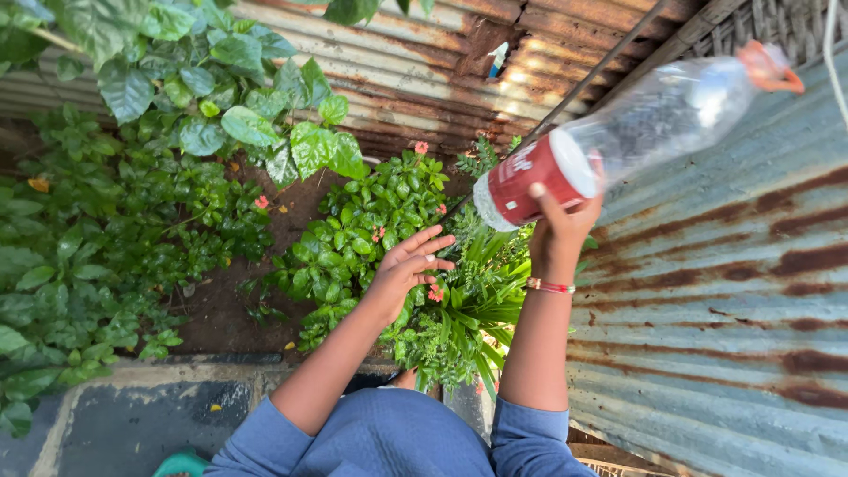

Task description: The person waters various green plants in an outdoor space using a clear plastic bottle, pouring water onto the leaves and soil of multiple plant clusters.

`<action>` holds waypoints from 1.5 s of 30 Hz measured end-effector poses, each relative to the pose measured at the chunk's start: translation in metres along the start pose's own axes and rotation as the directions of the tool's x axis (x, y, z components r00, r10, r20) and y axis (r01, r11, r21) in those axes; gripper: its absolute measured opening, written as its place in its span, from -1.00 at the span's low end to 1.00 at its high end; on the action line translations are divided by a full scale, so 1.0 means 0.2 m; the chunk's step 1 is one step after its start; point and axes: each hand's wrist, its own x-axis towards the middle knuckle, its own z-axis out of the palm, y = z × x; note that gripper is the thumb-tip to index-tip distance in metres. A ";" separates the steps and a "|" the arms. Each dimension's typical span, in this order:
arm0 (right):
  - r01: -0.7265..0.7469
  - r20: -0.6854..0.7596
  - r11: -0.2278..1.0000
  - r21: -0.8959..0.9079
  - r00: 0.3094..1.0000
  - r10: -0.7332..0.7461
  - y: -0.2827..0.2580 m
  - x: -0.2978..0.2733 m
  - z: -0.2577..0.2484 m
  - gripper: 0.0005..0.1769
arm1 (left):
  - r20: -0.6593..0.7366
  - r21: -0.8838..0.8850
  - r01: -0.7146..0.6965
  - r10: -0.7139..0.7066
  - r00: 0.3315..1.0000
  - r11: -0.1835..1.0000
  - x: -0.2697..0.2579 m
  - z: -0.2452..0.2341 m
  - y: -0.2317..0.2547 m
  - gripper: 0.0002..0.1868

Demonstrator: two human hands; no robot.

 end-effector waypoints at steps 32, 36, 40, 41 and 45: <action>0.238 0.080 0.791 -0.563 0.969 -0.234 -0.02 -0.02 -0.09 0.25 | -0.128 -0.147 -0.056 0.038 0.991 0.987 -0.11 -0.07 0.08 -0.35; 0.276 0.124 0.744 -0.608 0.959 -0.254 -0.04 -0.02 -0.09 0.27 | -0.074 -0.096 -0.047 0.040 0.996 0.994 -0.09 -0.02 0.07 -0.34; 0.256 0.130 0.760 -0.598 0.966 -0.223 -0.04 -0.03 -0.08 0.28 | -0.006 -0.075 -0.029 0.029 1.000 0.997 -0.08 0.03 0.03 -0.34; 0.290 0.161 0.713 -0.638 0.956 -0.244 -0.05 -0.03 -0.09 0.28 | 0.010 -0.093 -0.022 0.023 1.000 0.995 -0.09 0.04 0.03 -0.34; 0.292 0.179 0.686 -0.666 0.956 -0.233 -0.07 -0.04 -0.07 0.28 | 0.054 -0.122 -0.016 0.023 0.998 0.992 -0.08 0.05 0.00 -0.32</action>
